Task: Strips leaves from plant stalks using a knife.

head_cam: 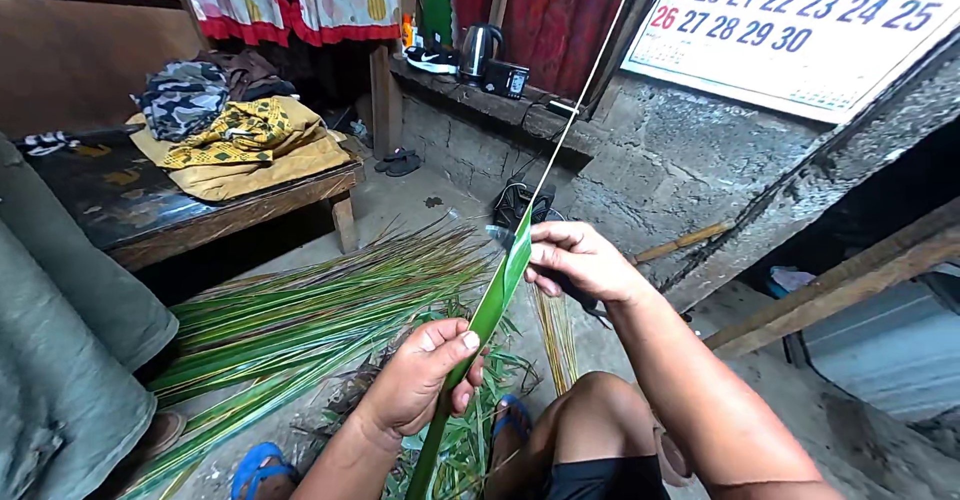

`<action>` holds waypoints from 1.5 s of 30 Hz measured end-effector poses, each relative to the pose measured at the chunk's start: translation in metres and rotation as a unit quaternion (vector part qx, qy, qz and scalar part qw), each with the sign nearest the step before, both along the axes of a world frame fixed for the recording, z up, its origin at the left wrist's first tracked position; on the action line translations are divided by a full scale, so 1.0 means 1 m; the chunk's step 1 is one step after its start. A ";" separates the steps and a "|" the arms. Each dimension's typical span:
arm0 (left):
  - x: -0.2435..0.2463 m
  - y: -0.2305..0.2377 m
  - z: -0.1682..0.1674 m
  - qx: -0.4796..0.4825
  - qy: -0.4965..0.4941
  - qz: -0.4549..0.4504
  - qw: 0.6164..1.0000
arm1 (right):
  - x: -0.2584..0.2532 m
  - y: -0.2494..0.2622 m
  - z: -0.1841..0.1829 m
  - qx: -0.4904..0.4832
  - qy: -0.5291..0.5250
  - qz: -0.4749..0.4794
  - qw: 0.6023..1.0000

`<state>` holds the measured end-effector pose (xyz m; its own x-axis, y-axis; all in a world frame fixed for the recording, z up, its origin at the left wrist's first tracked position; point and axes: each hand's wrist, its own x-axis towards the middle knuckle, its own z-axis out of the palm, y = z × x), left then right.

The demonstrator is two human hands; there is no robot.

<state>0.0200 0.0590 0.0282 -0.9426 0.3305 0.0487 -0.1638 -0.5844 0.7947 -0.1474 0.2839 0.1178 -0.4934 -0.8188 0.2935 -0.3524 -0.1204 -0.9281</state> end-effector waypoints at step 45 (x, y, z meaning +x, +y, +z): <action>-0.007 0.000 -0.008 -0.102 0.033 0.069 0.992 | -0.005 0.000 0.018 -0.017 -0.130 -0.164 0.978</action>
